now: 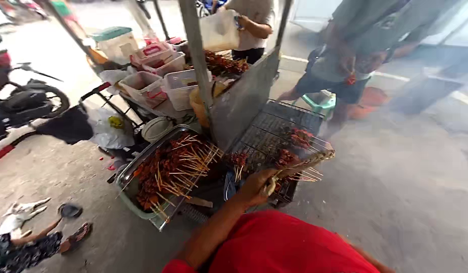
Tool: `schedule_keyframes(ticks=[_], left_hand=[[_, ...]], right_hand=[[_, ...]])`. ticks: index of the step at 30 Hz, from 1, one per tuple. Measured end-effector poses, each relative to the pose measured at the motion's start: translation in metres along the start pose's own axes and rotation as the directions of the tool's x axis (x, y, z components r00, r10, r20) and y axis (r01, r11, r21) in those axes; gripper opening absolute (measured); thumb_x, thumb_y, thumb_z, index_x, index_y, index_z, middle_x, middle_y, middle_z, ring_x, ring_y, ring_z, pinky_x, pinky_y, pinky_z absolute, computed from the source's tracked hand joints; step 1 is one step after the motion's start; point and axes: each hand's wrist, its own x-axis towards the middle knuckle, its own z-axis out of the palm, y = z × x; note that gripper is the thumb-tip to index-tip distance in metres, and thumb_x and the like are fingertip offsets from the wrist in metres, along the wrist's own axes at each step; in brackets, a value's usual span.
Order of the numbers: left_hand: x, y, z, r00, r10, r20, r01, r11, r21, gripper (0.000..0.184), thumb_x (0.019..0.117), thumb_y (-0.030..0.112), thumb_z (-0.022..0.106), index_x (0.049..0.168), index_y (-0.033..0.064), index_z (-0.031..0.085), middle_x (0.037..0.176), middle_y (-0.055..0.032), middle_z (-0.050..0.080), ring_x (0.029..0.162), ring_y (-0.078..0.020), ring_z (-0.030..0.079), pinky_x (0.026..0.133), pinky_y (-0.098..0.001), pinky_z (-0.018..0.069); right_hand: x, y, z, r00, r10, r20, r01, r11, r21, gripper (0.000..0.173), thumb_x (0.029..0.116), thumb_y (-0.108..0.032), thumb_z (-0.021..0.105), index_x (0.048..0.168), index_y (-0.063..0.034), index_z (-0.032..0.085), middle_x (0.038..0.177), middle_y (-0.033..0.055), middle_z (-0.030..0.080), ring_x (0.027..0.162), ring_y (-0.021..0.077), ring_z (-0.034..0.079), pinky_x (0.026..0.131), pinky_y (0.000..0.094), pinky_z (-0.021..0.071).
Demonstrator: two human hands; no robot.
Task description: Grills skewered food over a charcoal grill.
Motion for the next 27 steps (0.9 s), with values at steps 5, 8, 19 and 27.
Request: schedule_keyframes(ticks=[5, 8, 19, 27], left_hand=[[-0.001, -0.007, -0.003, 0.987, -0.059, -0.153, 0.084, 0.983, 0.164, 0.036, 0.0957, 0.013, 0.066, 0.127, -0.0032, 0.068, 0.120, -0.0208, 0.071, 0.113, -0.0329, 0.068, 0.102, -0.0505, 0.0527], [-0.003, -0.008, -0.002, 0.997, -0.068, -0.027, 0.069, 0.997, 0.017, 0.034, 0.0976, 0.010, 0.062, 0.129, -0.0045, 0.064, 0.115, -0.0156, 0.072, 0.105, -0.0190, 0.070, 0.097, -0.0384, 0.0571], [-0.008, -0.004, -0.020, 0.944, -0.075, -0.322, 0.159, 0.957, 0.241, 0.035, 0.0974, 0.017, 0.062, 0.124, -0.0052, 0.065, 0.111, -0.0212, 0.070, 0.102, -0.0287, 0.070, 0.091, -0.0460, 0.0568], [-0.023, 0.001, -0.019, 0.959, -0.078, -0.273, 0.140, 0.966, 0.219, 0.036, 0.0963, 0.018, 0.063, 0.123, -0.0048, 0.067, 0.116, -0.0211, 0.069, 0.108, -0.0263, 0.068, 0.095, -0.0414, 0.0560]], right_hand=[[0.344, 0.130, 0.023, 0.992, -0.056, -0.113, 0.080, 0.973, 0.218, 0.039, 0.1046, -0.033, 0.060, 0.126, -0.0011, 0.066, 0.117, 0.0221, 0.069, 0.092, 0.0331, 0.070, 0.082, 0.0514, 0.0570], [0.301, 0.111, 0.009, 0.989, -0.040, -0.141, 0.064, 0.983, 0.169, 0.039, 0.1072, -0.029, 0.056, 0.130, 0.0026, 0.063, 0.123, 0.0244, 0.065, 0.101, 0.0339, 0.067, 0.091, 0.0514, 0.0531], [0.142, -0.010, -0.144, 0.035, -0.533, -0.845, 0.609, 0.682, -0.405, 0.047, 0.0988, -0.015, 0.064, 0.139, 0.0078, 0.055, 0.138, 0.0383, 0.053, 0.138, 0.0586, 0.041, 0.114, 0.0713, 0.0317], [0.126, -0.079, -0.223, 0.091, -0.660, -0.745, 0.374, 0.716, -0.589, 0.077, 0.0823, -0.001, 0.077, 0.150, 0.0085, 0.043, 0.157, 0.0361, 0.035, 0.151, 0.0585, 0.014, 0.117, 0.0805, 0.0057]])
